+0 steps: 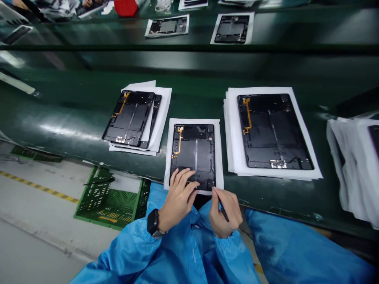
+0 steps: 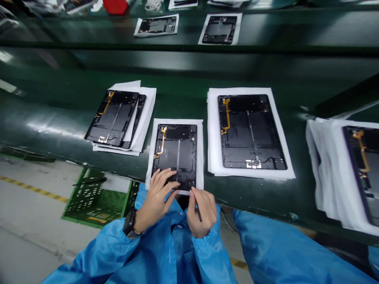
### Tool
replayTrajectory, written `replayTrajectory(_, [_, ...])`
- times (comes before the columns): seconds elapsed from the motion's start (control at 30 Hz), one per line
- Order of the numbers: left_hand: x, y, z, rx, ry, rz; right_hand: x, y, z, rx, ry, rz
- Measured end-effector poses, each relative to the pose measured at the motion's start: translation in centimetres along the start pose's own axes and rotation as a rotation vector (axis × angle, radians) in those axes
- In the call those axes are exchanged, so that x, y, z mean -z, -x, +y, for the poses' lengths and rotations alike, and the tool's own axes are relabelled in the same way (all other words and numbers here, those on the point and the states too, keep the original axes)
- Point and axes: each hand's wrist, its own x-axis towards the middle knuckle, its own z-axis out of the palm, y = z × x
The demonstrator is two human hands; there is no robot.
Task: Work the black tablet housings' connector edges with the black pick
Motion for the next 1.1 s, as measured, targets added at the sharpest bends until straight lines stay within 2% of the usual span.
replayTrajectory(0.1, [0.0,0.1,0.0,0.001,0.044,0.036,0.1,-0.8,-0.4,-0.003,-0.007,0.006])
replayTrajectory(0.23, [-0.5,-0.4,0.9,0.205,0.008,0.193,0.2,-1.3,-0.8,-0.023,-0.031,0.005])
replayTrajectory(0.3, [-1.1,-0.7,1.4,0.283,-0.064,0.226,0.1,-1.2,-0.9,-0.037,-0.039,0.013])
replayTrajectory(0.5, [-2.5,-0.9,2.1,0.3,-0.177,0.225,-0.3,-0.6,-0.9,-0.058,-0.037,0.074])
replayTrajectory(0.8, [-2.6,-0.9,2.1,0.352,-0.183,0.199,-0.4,-0.2,-1.1,-0.095,-0.058,0.107])
replayTrajectory(0.93, [-2.7,-0.9,1.9,0.342,-0.182,0.2,0.0,-0.9,-1.2,-0.09,-0.117,0.06])
replayTrajectory(1.1, [-2.6,-0.9,1.9,0.351,-0.166,0.188,0.8,-2.6,-1.2,-0.117,-0.245,-0.098])
